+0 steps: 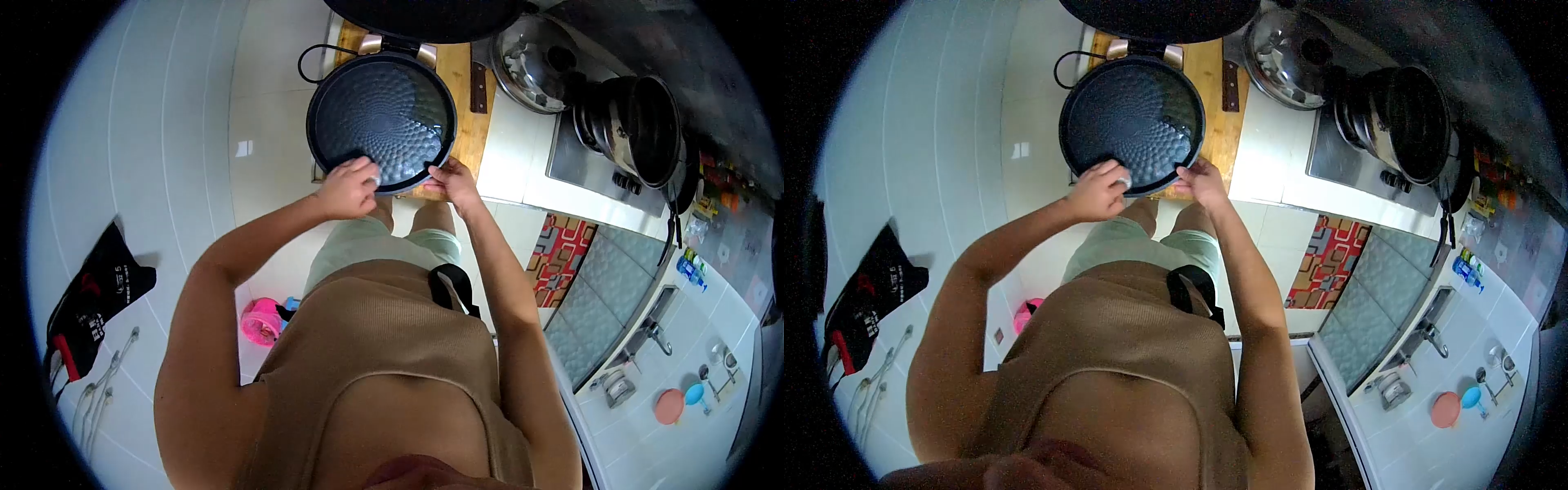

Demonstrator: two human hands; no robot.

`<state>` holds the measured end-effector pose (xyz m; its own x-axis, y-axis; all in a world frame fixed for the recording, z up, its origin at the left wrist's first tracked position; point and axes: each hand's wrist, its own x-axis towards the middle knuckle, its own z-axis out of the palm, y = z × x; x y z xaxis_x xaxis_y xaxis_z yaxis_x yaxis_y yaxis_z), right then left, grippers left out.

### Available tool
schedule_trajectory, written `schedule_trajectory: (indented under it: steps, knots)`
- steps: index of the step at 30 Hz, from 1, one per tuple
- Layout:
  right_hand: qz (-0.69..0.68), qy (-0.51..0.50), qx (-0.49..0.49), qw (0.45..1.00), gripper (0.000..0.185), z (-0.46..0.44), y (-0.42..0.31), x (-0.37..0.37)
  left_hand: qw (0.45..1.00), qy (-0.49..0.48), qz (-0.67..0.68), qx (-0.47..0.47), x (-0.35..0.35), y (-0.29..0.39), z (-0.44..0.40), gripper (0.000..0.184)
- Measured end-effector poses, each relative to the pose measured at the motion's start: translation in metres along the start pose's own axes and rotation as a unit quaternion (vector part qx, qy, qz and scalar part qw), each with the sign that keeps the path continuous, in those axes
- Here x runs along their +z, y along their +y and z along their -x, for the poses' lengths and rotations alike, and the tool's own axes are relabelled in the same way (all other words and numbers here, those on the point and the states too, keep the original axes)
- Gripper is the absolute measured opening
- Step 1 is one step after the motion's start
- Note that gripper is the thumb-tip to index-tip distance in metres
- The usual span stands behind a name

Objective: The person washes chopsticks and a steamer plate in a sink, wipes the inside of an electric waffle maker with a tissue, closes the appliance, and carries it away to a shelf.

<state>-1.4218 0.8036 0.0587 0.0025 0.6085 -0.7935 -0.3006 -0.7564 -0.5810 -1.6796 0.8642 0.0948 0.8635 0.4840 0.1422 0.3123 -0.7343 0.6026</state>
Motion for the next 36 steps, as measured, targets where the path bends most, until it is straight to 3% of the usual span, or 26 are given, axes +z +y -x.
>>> schedule_trajectory:
  steps: [3, 9, 12, 15, 20, 24, 25, 26, 27, 28, 29, 30, 32, 34, 36]
  knots:
    - [0.002, -0.003, -0.007, 1.000, 0.028, -0.002, 0.001, -0.002, 1.000, -0.024, -0.019, 0.009, -0.025, -0.028, 0.017, 0.011]
    - [0.008, 0.000, -0.010, 1.000, 0.025, 0.001, -0.002, 0.000, 0.976, -0.191, -0.073, 0.079, -0.092, -0.069, 0.002, 0.014]
    - [0.000, -0.009, -0.013, 1.000, 0.035, 0.002, -0.003, 0.000, 0.923, -0.360, -0.121, 0.063, -0.097, -0.076, -0.013, 0.016]
    - [0.001, -0.014, -0.008, 1.000, 0.037, 0.003, -0.006, 0.001, 0.878, -0.425, -0.207, 0.073, -0.091, -0.072, -0.025, 0.019]
    - [0.001, -0.020, -0.015, 1.000, 0.027, 0.001, -0.001, 0.000, 0.834, -0.479, -0.263, 0.079, -0.062, -0.088, -0.029, 0.023]
    - [0.075, 0.001, -0.062, 0.995, 0.047, -0.007, -0.010, -0.016, 0.837, -0.499, -0.223, 0.024, -0.070, -0.082, -0.032, 0.021]
    - [0.088, 0.048, -0.137, 0.985, 0.056, -0.004, -0.021, -0.017, 0.883, -0.448, -0.133, -0.034, -0.076, -0.085, -0.030, 0.019]
    - [0.232, 0.113, -0.204, 0.944, 0.060, -0.019, -0.031, -0.034, 0.915, -0.390, -0.041, -0.092, -0.085, -0.088, -0.024, 0.016]
    - [0.252, 0.125, -0.267, 0.922, 0.059, -0.021, -0.057, -0.038, 0.933, -0.325, 0.050, -0.147, -0.093, -0.090, -0.016, 0.014]
    - [0.249, 0.145, -0.292, 0.912, 0.054, 0.009, -0.109, -0.018, 0.929, -0.249, 0.147, -0.231, -0.101, -0.084, -0.008, 0.012]
    - [0.244, 0.152, -0.392, 0.874, 0.051, 0.012, -0.144, -0.011, 0.906, -0.164, 0.239, -0.307, -0.111, -0.073, 0.002, 0.012]
    - [0.239, 0.171, -0.430, 0.854, 0.050, 0.024, -0.184, 0.004, 0.864, -0.073, 0.328, -0.375, -0.117, -0.062, 0.015, 0.012]
    - [0.228, 0.208, -0.514, 0.800, 0.050, 0.019, -0.252, 0.020, 0.792, 0.071, 0.474, -0.379, -0.108, -0.049, 0.050, 0.017]
    - [0.228, 0.201, -0.530, 0.792, 0.051, 0.025, -0.309, 0.041, 0.658, 0.220, 0.621, -0.365, -0.089, -0.024, 0.080, 0.021]
    - [0.235, 0.181, -0.553, 0.779, 0.057, 0.020, -0.347, 0.056, 0.520, 0.357, 0.673, -0.386, -0.069, 0.012, 0.096, 0.030]
